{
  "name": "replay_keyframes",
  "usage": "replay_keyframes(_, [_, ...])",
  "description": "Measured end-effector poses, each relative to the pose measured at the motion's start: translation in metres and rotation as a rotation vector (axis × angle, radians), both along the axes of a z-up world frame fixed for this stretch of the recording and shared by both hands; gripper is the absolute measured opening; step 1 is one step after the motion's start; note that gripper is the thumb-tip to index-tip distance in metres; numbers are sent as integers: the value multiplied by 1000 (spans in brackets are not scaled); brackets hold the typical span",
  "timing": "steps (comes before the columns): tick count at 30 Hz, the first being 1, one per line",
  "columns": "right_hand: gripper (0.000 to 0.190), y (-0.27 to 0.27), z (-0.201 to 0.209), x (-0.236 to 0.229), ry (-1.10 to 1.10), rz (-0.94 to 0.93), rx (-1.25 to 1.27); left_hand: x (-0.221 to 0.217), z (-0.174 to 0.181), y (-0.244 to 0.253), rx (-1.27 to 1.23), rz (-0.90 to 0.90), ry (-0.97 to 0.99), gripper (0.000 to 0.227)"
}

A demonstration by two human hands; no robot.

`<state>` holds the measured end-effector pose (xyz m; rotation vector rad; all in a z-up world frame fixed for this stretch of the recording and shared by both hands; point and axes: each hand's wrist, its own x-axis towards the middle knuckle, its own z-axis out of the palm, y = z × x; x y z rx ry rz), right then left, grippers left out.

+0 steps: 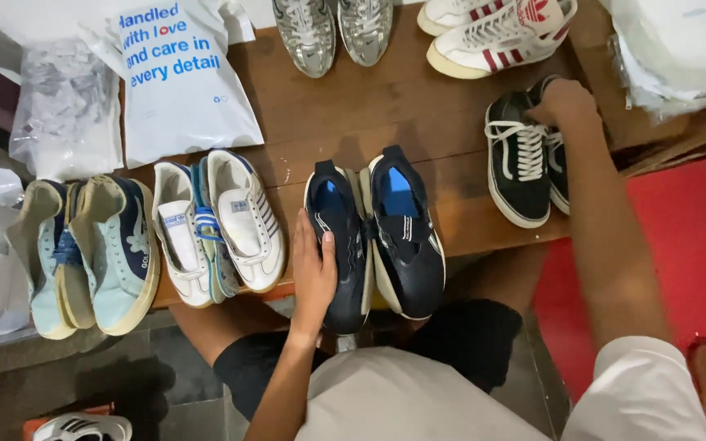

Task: The person removes the insole from a dark blue sneaker, places it on the table, and then proceeds to thread the black shoelaces through the eyelets of the shoe. They pull the laces tight and tie a knot to secure them.

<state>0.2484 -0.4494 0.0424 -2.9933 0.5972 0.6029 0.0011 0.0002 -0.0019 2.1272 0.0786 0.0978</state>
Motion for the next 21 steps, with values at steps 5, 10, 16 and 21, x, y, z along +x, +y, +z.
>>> replay_keyframes(5, [40, -5, -6, 5, 32, -75, -10, -1, 4, -2, -16, 0, -9, 71])
replay_keyframes(10, [48, 0, -2, -7, 18, -53, -6, 0, 1, 1, -29, -9, -17, 71])
replay_keyframes(16, [54, 37, -5, -76, -679, 284, -173, -2, 11, 4, -67, 5, 78, 73])
replay_keyframes(21, [93, 142, -15, -190, -379, 265, 1421, -11, 7, 20, -48, -51, -106, 88])
